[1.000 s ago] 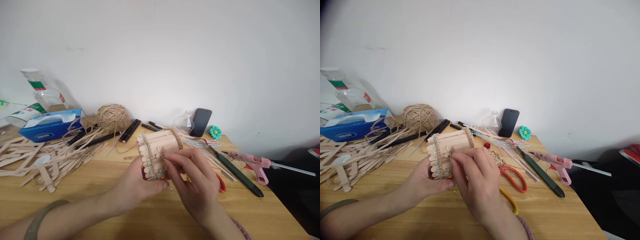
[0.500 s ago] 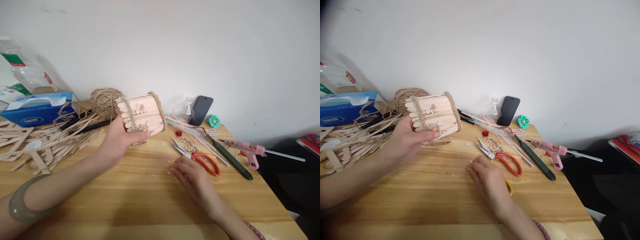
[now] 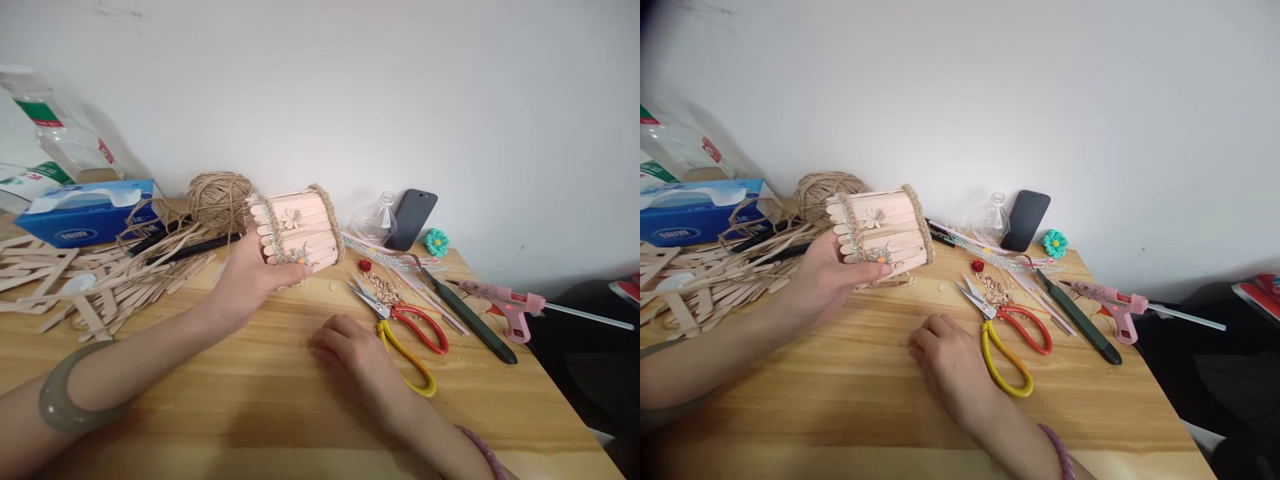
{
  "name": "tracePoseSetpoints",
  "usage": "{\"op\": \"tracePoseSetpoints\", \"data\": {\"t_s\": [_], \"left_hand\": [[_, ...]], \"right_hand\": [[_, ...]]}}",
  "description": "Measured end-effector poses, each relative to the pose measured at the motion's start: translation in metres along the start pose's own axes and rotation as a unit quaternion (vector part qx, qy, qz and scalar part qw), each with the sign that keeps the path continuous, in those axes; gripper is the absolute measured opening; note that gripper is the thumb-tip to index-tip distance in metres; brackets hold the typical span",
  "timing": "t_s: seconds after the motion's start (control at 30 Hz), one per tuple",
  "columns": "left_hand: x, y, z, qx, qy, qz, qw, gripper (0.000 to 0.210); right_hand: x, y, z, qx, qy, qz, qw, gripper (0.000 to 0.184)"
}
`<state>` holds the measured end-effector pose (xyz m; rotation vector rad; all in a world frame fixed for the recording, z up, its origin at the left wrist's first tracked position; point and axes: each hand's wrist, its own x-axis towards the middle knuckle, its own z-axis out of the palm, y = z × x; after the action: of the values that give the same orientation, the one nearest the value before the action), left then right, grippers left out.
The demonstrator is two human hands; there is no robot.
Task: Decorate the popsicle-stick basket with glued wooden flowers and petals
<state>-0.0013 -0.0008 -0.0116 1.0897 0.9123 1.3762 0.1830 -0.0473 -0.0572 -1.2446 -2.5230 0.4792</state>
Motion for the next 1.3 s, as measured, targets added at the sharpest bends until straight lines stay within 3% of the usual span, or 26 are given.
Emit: {"op": "tracePoseSetpoints", "data": {"t_s": [0.23,0.37,0.57,0.8,0.93,1.07,1.3], "left_hand": [[0.000,-0.001,0.002,-0.015,-0.003,-0.014,1.000,0.042],[-0.001,-0.001,0.002,-0.020,-0.020,-0.038,0.999,0.040],[-0.004,-0.001,0.004,-0.015,-0.048,-0.045,0.998,0.046],[-0.018,-0.005,0.014,-0.062,-0.157,-0.079,0.982,0.044],[-0.029,-0.005,0.020,-0.088,-0.211,-0.121,0.966,0.045],[-0.036,-0.003,0.024,-0.121,-0.223,-0.153,0.955,0.046],[-0.040,-0.001,0.025,-0.178,-0.255,-0.149,0.939,0.048]], "right_hand": [[0.004,0.004,0.015,-0.029,-0.008,-0.017,0.999,0.014],[0.003,0.000,0.011,-0.050,0.002,-0.043,0.998,0.018],[-0.008,-0.006,-0.032,0.045,0.079,-0.034,0.995,0.013],[-0.008,-0.014,-0.077,0.036,0.225,-0.066,0.971,0.013],[-0.001,-0.018,-0.076,0.013,0.293,-0.105,0.950,0.015],[0.006,-0.019,-0.068,-0.020,0.323,-0.139,0.936,0.017],[0.009,-0.018,-0.064,-0.022,0.314,-0.164,0.935,0.019]]}}
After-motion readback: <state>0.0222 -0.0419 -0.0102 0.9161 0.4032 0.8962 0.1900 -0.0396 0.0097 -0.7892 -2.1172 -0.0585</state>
